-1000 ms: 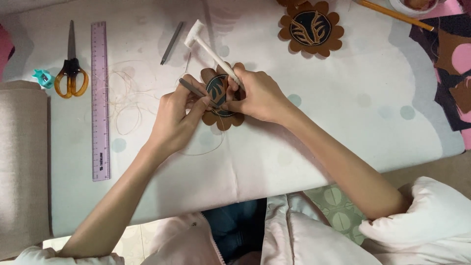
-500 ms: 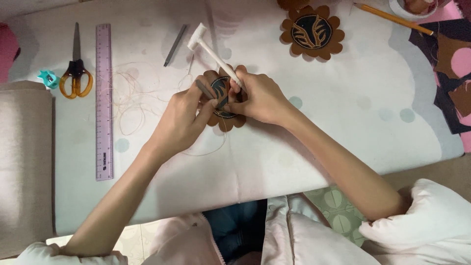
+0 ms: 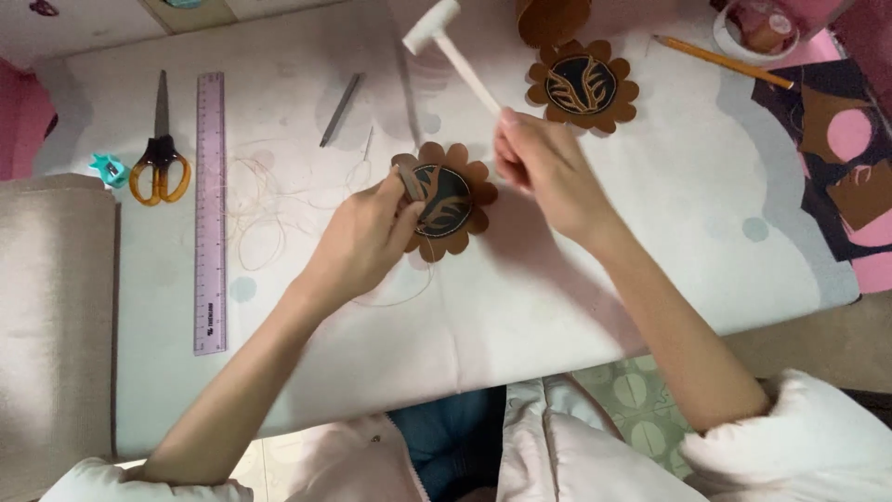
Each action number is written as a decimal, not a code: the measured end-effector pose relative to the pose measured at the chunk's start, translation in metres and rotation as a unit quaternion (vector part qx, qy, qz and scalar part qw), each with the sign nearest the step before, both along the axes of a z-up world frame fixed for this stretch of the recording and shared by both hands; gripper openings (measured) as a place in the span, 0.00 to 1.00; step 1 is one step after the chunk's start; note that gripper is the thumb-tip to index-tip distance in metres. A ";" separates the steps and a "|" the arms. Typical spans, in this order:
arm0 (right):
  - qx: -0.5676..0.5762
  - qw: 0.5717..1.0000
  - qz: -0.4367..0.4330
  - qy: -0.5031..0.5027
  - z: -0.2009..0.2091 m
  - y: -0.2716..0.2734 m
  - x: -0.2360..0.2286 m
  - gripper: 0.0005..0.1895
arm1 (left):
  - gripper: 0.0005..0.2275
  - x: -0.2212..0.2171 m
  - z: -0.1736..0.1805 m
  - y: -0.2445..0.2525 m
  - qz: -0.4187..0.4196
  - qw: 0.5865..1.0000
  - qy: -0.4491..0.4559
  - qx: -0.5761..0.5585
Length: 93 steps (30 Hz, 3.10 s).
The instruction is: Using a mallet and a hollow punch tool to create decorative holes in leather flower cutouts on a workbench.
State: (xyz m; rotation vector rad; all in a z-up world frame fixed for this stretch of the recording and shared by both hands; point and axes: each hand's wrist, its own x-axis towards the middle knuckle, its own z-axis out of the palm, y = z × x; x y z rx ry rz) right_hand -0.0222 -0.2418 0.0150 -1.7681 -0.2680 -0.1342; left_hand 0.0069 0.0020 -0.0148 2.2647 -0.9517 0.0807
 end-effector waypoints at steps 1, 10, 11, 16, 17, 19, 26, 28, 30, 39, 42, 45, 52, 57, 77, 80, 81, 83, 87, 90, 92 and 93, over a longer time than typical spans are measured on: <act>-0.034 0.998 -0.006 -0.054 0.011 -0.002 -0.010 0.25 | 0.09 0.002 -0.006 0.000 -0.004 1.000 -0.022 0.001; -0.324 0.940 -0.051 -0.095 0.034 -0.005 -0.083 0.13 | 0.09 -0.002 -0.017 -0.001 0.012 0.999 0.018 0.027; -0.282 0.959 -0.025 -0.006 0.049 0.002 -0.084 0.24 | 0.09 0.000 -0.020 -0.001 0.015 0.999 0.001 0.029; -0.392 0.917 -0.064 0.034 0.072 0.013 -0.091 0.20 | 0.08 -0.001 -0.023 0.000 0.008 1.000 -0.023 0.019; -0.562 0.815 -0.007 0.141 0.074 0.015 -0.086 0.19 | 0.07 -0.001 -0.022 0.001 0.007 0.999 -0.026 0.019; -0.530 0.843 -0.040 0.080 0.071 -0.005 -0.087 0.18 | 0.08 -0.001 -0.026 0.000 0.005 0.999 -0.036 0.021; -0.679 0.720 -0.108 -0.096 0.040 -0.005 -0.086 0.09 | 0.10 -0.002 -0.018 -0.003 0.020 0.999 0.025 0.041; -0.663 0.739 -0.103 -0.068 0.054 -0.014 -0.086 0.10 | 0.10 0.000 -0.022 0.001 0.019 0.999 0.001 0.034; -0.653 0.751 -0.093 -0.034 0.069 -0.023 -0.094 0.13 | 0.10 0.000 -0.023 -0.002 0.017 1.000 -0.015 0.019; -0.561 0.826 -0.053 -0.003 0.075 -0.018 -0.091 0.13 | 0.12 -0.002 -0.018 -0.004 0.024 0.999 0.029 0.038; -0.326 0.884 -0.238 -0.236 0.077 -0.004 -0.092 0.27 | 0.09 0.000 -0.028 -0.002 0.006 0.999 -0.031 0.024; -0.632 0.773 -0.022 0.043 0.064 -0.009 -0.078 0.16 | 0.07 0.000 -0.028 -0.002 0.001 0.998 -0.052 0.035; -0.307 0.949 -0.027 0.065 0.084 0.005 -0.081 0.21 | 0.11 -0.001 -0.020 0.000 0.002 0.996 -0.071 0.049; -0.436 0.889 -0.043 0.133 0.084 -0.005 -0.081 0.21 | 0.10 -0.001 -0.024 -0.002 0.007 0.999 -0.023 0.038; -0.064 0.952 -0.132 -0.269 0.067 -0.007 -0.091 0.20 | 0.07 0.000 -0.024 -0.003 0.007 0.997 -0.038 0.065; -0.615 0.780 -0.015 0.116 0.071 0.001 -0.087 0.17 | 0.05 0.001 -0.036 -0.004 0.007 0.997 -0.061 0.040; -0.614 0.780 -0.016 0.117 0.069 -0.010 -0.089 0.17 | 0.05 0.000 -0.034 -0.003 0.006 0.997 -0.061 0.041; -0.438 0.897 -0.054 0.029 0.066 -0.032 -0.093 0.13 | 0.08 -0.003 -0.031 -0.003 0.011 0.998 -0.021 0.053; -0.093 0.957 -0.131 -0.240 0.062 -0.004 -0.091 0.22 | 0.07 -0.001 -0.029 -0.005 0.008 0.998 -0.039 0.050; -0.631 0.756 0.002 0.175 0.063 -0.011 -0.088 0.19 | 0.07 -0.002 -0.032 -0.005 0.013 0.997 -0.062 0.054; -0.433 0.899 -0.053 -0.041 0.052 -0.053 -0.089 0.10 | 0.06 -0.003 -0.025 -0.004 0.008 0.997 -0.047 0.056; -0.435 0.898 -0.051 -0.038 0.054 -0.037 -0.090 0.10 | 0.06 -0.004 -0.028 -0.004 0.009 0.998 -0.043 0.054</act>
